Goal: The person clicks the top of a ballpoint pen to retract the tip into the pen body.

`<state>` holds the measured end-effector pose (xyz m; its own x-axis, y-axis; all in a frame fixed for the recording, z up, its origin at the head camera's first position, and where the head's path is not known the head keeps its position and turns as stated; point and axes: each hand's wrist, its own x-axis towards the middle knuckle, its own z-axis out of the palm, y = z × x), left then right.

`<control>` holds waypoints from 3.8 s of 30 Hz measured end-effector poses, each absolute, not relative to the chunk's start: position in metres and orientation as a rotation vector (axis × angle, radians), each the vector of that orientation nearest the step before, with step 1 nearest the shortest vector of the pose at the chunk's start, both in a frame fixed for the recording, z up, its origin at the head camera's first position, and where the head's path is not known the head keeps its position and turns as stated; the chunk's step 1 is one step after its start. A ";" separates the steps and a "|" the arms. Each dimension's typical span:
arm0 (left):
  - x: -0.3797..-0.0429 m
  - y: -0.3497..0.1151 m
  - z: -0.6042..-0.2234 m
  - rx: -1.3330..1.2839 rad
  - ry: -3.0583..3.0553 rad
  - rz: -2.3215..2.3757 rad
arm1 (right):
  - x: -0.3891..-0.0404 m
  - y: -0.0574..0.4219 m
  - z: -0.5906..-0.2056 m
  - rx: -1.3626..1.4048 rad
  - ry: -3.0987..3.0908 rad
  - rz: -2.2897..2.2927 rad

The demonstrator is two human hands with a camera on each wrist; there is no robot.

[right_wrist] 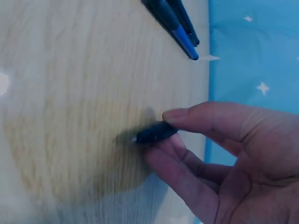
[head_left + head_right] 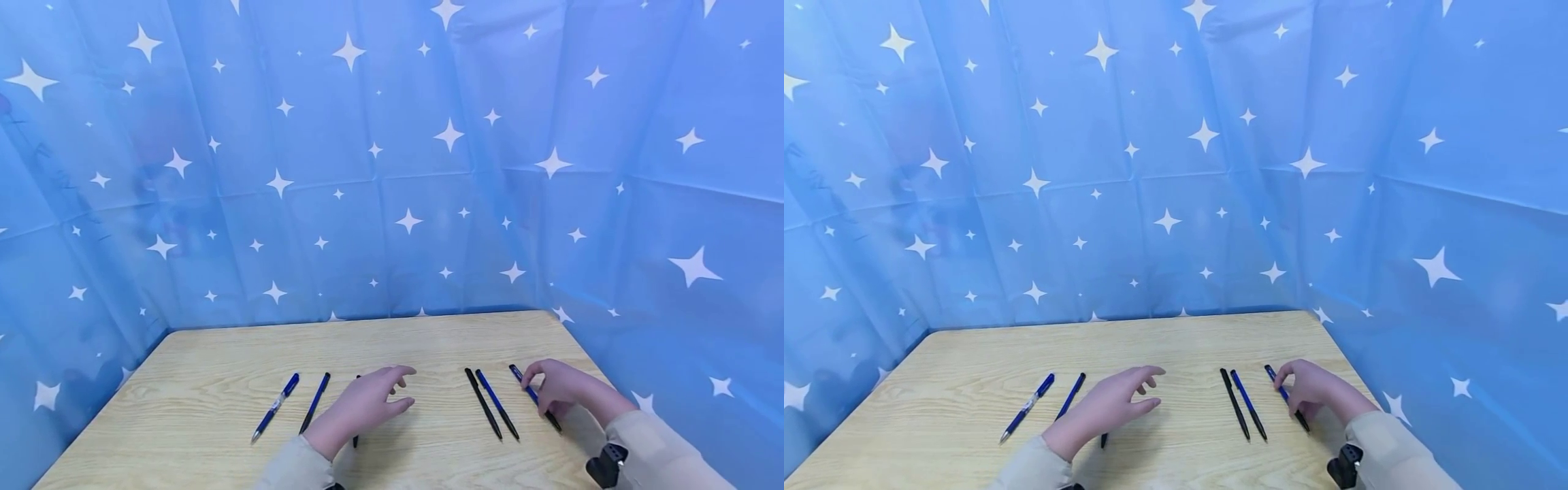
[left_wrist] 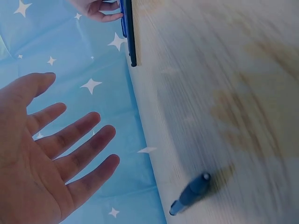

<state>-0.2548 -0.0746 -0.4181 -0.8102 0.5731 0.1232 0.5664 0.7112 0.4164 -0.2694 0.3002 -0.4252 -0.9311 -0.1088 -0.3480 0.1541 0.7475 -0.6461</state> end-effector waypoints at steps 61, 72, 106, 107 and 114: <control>-0.270 -0.040 -0.363 0.600 2.546 1.965 | -0.259 0.149 -0.385 -0.470 2.314 -1.874; -0.267 -0.037 -0.354 0.573 2.297 2.181 | -0.256 0.136 -0.385 -0.415 2.333 -1.968; -0.261 -0.041 -0.350 0.558 2.236 2.276 | -0.256 0.132 -0.395 -0.458 2.150 -2.043; -0.261 -0.041 -0.350 0.558 2.232 2.276 | -0.256 0.132 -0.395 -0.460 2.147 -2.041; -0.262 -0.041 -0.351 0.577 2.194 2.282 | -0.254 0.133 -0.395 -0.475 2.143 -2.044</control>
